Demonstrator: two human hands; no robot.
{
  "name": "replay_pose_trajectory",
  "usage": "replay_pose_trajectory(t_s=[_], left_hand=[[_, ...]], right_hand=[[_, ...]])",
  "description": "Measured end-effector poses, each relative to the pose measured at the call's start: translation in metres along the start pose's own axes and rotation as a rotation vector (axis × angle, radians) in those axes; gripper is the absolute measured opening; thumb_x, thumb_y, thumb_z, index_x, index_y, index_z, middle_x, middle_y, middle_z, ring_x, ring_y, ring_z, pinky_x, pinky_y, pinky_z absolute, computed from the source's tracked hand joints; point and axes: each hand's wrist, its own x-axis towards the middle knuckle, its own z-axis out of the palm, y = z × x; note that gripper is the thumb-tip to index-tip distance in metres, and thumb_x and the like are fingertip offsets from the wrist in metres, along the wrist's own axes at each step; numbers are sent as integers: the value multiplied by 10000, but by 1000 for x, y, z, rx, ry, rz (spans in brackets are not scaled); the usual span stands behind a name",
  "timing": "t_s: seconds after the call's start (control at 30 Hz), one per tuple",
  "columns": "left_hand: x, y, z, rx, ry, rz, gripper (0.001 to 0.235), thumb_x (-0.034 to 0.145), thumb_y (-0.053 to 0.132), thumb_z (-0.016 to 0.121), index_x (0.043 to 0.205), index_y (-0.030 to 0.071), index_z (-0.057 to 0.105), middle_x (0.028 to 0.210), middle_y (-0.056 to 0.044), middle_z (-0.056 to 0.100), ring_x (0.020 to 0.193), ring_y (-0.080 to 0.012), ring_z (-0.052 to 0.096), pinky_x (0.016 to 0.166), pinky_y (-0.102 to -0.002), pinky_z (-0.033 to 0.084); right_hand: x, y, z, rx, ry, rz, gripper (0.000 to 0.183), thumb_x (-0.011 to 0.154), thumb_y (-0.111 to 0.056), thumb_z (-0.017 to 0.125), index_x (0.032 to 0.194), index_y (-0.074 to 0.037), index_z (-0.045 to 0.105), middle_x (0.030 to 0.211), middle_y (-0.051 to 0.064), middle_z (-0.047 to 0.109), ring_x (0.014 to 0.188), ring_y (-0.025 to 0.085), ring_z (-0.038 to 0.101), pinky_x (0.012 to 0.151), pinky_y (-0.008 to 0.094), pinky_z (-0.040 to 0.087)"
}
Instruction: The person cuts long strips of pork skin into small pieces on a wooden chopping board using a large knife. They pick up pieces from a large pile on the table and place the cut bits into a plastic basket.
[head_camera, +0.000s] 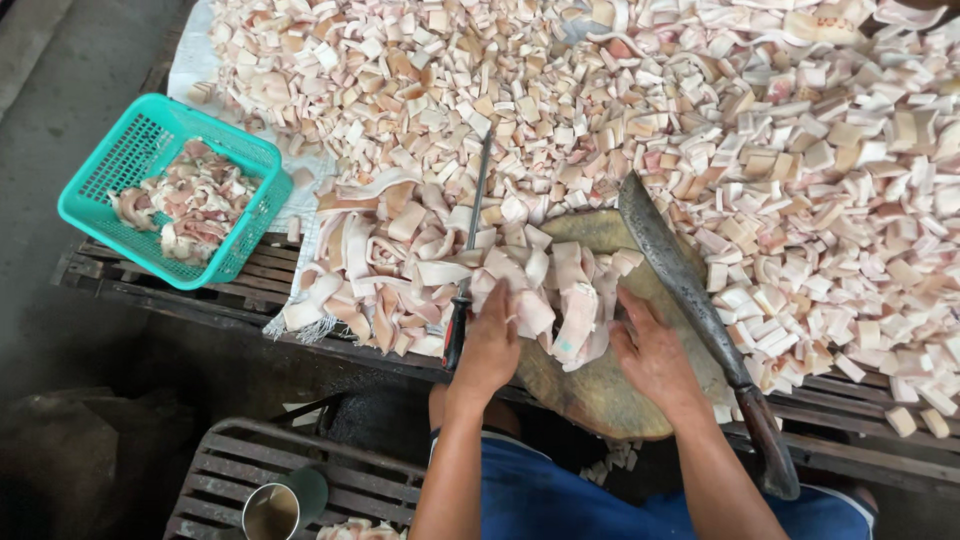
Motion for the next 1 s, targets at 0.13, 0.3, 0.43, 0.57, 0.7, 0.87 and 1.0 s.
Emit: replay_pose_trajectory(t_s=[0.13,0.3,0.43,0.57,0.7,0.87,1.0], left_hand=[[1,16,-18,2,11,-246,370,976,83,586,1342,30,587,1151,-259,729,1076,-441,700,893,-481,549],[23,41,-47,-499,-57,-434,449,1045,314,509,1416,66,561,1120,-174,769,906,-299,787,778,-398,621],[35,61,-49,-1105,-83,-468,508,1048,378,504,1383,4,578,1162,-196,735,947,-274,756,791,-428,625],[28,67,-9,-1590,-266,-472,534,1002,419,528,1370,33,560,1213,-186,695,1027,-290,728,838,-480,626],[36,52,56,-1480,-187,-550,492,1018,297,629,1415,13,567,1296,-187,655,1161,-269,663,1007,-404,574],[44,32,77,-274,139,-70,466,931,140,692,1354,-28,592,1260,-235,649,1133,-362,653,976,-407,528],[15,40,74,-205,134,-143,499,817,74,717,1291,-35,604,1195,-252,639,1118,-403,618,938,-430,511]], right_hand=[[-9,1,5,22,30,-71,500,916,-123,600,1409,-56,549,1378,209,600,1194,393,640,949,417,543],[-14,6,13,29,-7,-69,519,915,-98,627,1423,-43,542,1428,208,548,1231,414,604,962,422,526],[-22,16,13,246,1,-34,539,921,-117,627,1446,-56,522,1432,186,551,1227,345,624,965,388,547],[-47,26,4,725,-19,-175,629,946,-172,659,1515,-44,425,1421,189,544,1292,296,586,1038,379,525],[-58,31,-4,242,-133,-64,598,909,-208,703,1439,-31,488,1421,175,561,1286,294,578,987,366,507],[-83,48,-29,-41,129,-136,505,925,-206,678,1386,-26,578,1389,221,597,1285,382,579,1072,432,467],[-118,94,-70,-266,380,0,499,935,-288,662,1350,-17,601,1318,237,635,1225,421,604,1025,478,512]])
